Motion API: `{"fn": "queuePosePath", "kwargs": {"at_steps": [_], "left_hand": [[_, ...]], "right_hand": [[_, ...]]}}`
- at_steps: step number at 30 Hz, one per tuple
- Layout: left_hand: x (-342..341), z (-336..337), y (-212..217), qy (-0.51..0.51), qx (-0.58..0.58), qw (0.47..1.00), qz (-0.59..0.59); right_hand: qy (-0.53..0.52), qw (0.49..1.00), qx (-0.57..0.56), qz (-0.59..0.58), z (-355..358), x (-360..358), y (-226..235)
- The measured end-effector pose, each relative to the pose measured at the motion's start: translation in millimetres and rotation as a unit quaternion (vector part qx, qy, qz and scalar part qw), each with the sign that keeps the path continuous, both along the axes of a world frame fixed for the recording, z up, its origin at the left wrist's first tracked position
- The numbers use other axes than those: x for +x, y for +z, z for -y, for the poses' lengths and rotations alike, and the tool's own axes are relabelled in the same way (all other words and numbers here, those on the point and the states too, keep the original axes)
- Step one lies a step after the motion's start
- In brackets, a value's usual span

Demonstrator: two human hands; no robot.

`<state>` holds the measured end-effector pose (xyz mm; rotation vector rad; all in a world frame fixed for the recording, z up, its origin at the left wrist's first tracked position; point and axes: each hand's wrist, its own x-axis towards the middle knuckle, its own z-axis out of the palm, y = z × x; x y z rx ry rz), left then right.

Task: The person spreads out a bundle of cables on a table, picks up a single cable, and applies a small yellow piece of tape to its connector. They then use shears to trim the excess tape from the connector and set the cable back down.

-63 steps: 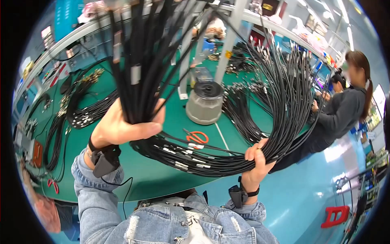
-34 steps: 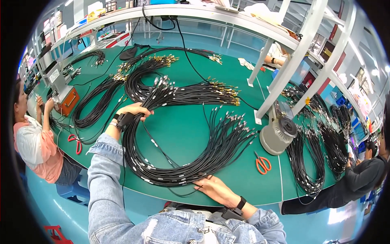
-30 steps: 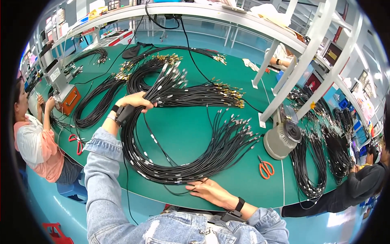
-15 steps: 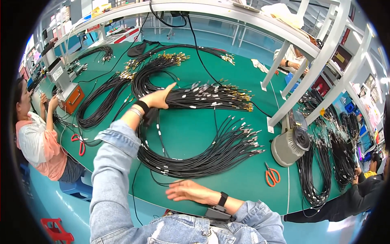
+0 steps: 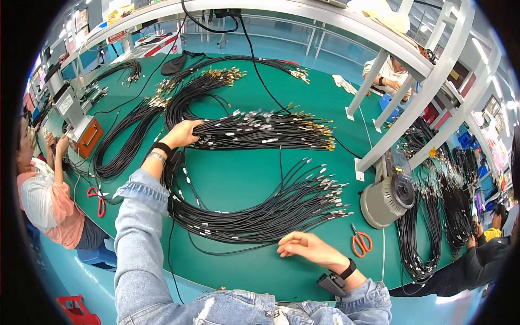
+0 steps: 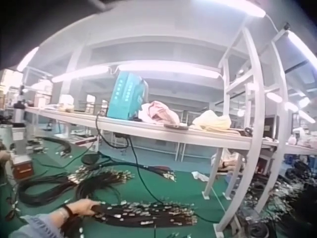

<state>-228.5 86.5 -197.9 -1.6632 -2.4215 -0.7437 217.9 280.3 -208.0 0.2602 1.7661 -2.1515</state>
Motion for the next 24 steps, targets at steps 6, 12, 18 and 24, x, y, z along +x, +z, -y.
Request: {"fn": "queuePosePath", "kwargs": {"at_steps": [6, 12, 18, 24], "left_hand": [[34.4, -3.8, 48.8, -0.037, 0.007, 0.989, 0.145], [14.3, -23.6, -3.7, -0.156, -0.116, 0.976, 0.101], [33.9, -39.4, -25.2, 0.018, -0.167, 0.982, -0.081], [33.5, -45.4, -46.2, 0.049, -0.12, 0.986, -0.108]], "right_hand": [[-0.077, 0.996, 0.055, 0.002, -21.9, -2.8, -4.6], [-0.072, 0.996, 0.039, 0.016, -23.0, -14.0, -23.7], [-0.093, 0.995, 0.024, 0.018, -26.8, -18.3, -29.7], [-0.12, 0.993, -0.003, 0.004, -25.3, -14.8, -34.2]]}}
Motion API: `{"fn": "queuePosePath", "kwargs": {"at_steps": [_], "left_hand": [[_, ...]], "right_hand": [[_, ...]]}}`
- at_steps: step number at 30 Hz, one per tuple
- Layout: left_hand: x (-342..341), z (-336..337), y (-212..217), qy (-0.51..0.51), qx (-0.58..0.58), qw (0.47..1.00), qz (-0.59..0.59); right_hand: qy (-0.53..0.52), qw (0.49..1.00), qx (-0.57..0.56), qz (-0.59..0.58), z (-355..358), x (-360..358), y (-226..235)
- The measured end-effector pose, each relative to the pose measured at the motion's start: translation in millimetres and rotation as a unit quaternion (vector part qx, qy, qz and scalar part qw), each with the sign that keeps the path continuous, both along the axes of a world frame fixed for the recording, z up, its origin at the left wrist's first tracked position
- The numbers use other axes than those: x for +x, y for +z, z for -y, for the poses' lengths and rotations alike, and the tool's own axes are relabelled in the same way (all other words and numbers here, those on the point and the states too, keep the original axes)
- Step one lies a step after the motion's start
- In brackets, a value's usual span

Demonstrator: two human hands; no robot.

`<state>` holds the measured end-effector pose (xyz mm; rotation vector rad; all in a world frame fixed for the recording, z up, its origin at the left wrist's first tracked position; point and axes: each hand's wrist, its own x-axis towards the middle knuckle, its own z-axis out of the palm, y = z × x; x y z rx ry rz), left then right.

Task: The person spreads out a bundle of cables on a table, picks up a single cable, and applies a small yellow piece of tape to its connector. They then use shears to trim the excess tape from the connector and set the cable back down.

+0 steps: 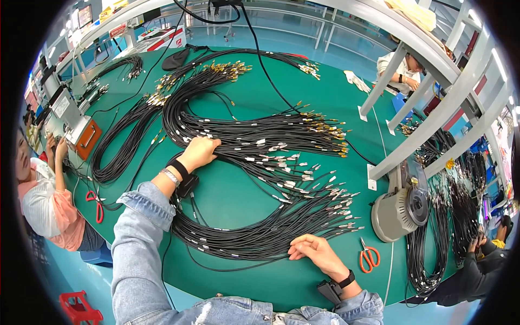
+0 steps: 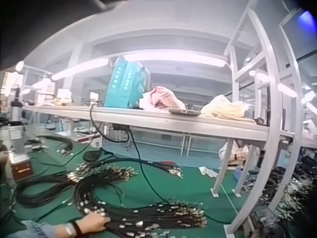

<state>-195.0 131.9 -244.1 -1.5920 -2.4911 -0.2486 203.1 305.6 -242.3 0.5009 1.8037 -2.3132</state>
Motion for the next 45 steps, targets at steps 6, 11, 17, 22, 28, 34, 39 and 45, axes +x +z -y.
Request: {"fn": "queuePosePath", "kwargs": {"at_steps": [6, 11, 17, 22, 28, 34, 39, 45], "left_hand": [[-24.7, -18.9, -8.2, 0.0, 0.034, 0.999, -0.033], [-39.2, -16.0, -9.6, 0.037, 0.016, 0.998, -0.043], [26.0, 2.2, 31.5, 0.086, -0.084, 0.992, -0.03], [133.6, 48.7, 38.4, -0.165, -0.036, 0.979, 0.114], [223.9, 94.8, 33.2, -0.171, -0.088, 0.981, 0.018], [203.2, 98.8, 10.2, -0.132, -0.032, 0.991, -0.018], [183.1, 104.4, 1.0, -0.146, -0.063, 0.986, -0.042], [173.4, 139.2, 13.5, -0.183, -0.12, 0.976, -0.005]], "right_hand": [[-0.018, 0.999, 0.02, -0.016, 3.7, -0.3, -2.3], [0.008, 0.996, 0.065, -0.066, 10.7, 3.1, -1.2], [0.065, 0.969, 0.225, -0.073, 1.3, 23.1, 17.6], [0.054, 0.848, 0.511, -0.125, -21.8, 41.4, 33.9], [0.046, 0.74, 0.624, -0.247, -9.5, -17.6, 21.6], [0.062, 0.671, 0.689, -0.267, -6.3, -79.5, -6.5], [0.115, 0.666, 0.712, -0.193, 6.3, -63.0, 3.7], [0.181, 0.683, 0.68, -0.197, 50.3, -17.0, 16.5]]}}
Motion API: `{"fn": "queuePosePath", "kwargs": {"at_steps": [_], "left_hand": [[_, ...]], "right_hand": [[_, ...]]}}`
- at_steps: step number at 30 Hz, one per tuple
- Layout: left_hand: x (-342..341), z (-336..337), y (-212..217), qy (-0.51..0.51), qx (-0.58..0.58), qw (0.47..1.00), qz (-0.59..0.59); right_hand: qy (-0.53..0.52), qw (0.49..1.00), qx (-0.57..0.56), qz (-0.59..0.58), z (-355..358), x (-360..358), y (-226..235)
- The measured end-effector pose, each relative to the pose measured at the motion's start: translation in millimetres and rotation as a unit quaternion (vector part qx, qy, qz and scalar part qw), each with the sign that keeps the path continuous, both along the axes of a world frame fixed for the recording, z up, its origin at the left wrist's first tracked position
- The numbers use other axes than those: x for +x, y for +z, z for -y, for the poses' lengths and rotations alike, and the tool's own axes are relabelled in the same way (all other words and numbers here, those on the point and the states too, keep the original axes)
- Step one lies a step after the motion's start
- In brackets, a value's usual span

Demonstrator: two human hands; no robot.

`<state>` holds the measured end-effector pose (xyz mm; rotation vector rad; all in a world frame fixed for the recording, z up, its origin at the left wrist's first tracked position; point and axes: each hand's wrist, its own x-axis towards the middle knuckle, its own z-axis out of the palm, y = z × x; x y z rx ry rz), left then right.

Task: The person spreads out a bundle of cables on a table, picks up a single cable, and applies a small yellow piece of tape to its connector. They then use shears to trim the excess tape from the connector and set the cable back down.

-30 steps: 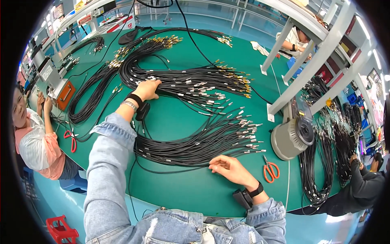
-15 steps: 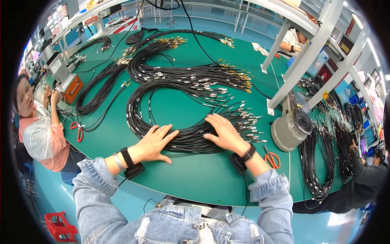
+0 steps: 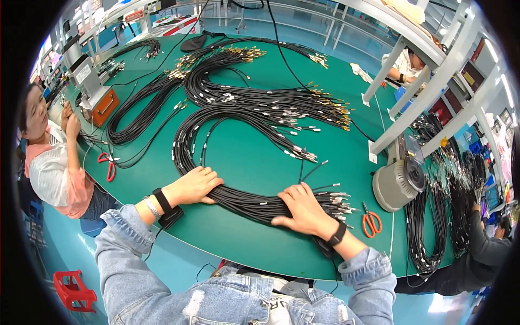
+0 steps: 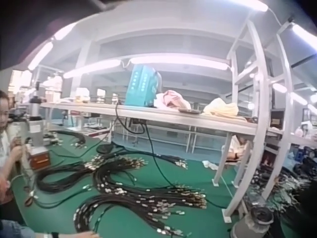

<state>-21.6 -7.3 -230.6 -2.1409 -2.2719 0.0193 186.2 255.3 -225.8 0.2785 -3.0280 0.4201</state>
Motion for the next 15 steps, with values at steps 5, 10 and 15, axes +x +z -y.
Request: {"fn": "queuePosePath", "kwargs": {"at_steps": [5, 10, 15], "left_hand": [[-22.5, 5.4, -3.8, -0.008, -0.014, 1.0, 0.003], [-58.5, -2.2, -12.0, 0.027, 0.041, 0.999, 0.017], [-52.4, -0.5, -13.1, 0.045, 0.052, 0.998, 0.0]], "right_hand": [[-0.001, 0.998, 0.037, -0.044, -19.6, 1.9, -7.5], [-0.068, 0.993, 0.058, -0.072, -59.4, -28.9, -13.6], [-0.122, 0.988, 0.085, 0.042, -55.1, -34.7, 2.5]]}}
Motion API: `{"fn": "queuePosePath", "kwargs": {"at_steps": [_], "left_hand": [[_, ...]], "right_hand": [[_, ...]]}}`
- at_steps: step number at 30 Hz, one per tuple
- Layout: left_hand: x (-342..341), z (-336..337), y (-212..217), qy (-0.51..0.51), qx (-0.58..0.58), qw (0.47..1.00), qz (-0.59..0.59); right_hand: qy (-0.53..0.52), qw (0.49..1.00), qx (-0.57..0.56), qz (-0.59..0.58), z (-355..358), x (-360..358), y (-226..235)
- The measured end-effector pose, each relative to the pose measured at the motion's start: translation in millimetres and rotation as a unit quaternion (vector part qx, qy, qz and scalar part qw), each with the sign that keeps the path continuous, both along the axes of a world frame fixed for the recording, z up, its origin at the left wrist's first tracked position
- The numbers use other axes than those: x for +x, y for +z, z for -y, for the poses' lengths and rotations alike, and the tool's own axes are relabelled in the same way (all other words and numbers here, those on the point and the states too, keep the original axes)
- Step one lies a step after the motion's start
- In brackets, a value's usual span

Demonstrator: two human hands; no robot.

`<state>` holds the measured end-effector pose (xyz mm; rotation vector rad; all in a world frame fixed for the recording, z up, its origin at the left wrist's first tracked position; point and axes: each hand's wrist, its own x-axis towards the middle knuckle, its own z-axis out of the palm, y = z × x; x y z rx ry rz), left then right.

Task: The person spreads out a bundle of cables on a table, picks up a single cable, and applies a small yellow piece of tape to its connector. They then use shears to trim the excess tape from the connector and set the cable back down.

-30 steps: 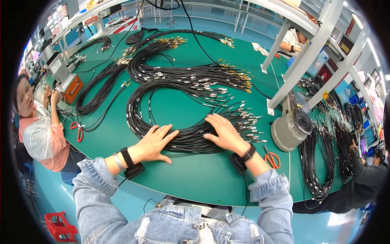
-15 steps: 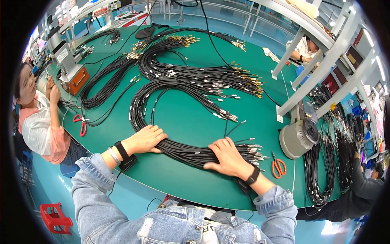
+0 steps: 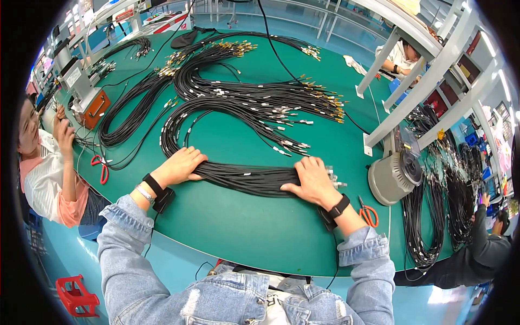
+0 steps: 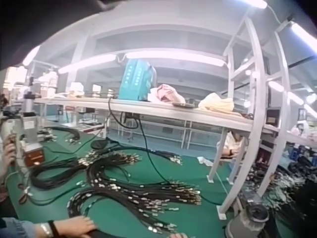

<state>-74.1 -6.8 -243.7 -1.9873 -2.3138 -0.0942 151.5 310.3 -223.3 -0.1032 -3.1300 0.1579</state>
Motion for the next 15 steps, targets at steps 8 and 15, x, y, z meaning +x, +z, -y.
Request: {"fn": "queuePosePath", "kwargs": {"at_steps": [8, 15], "left_hand": [[44.7, 3.6, 31.6, -0.001, 0.008, 0.999, 0.04], [81.5, -36.5, 3.9, 0.013, 0.033, 0.998, 0.051]], "right_hand": [[0.043, 0.996, -0.057, -0.057, 10.5, 75.6, -5.8], [-0.01, 0.999, -0.052, -0.004, -1.7, 82.0, -11.4]]}}
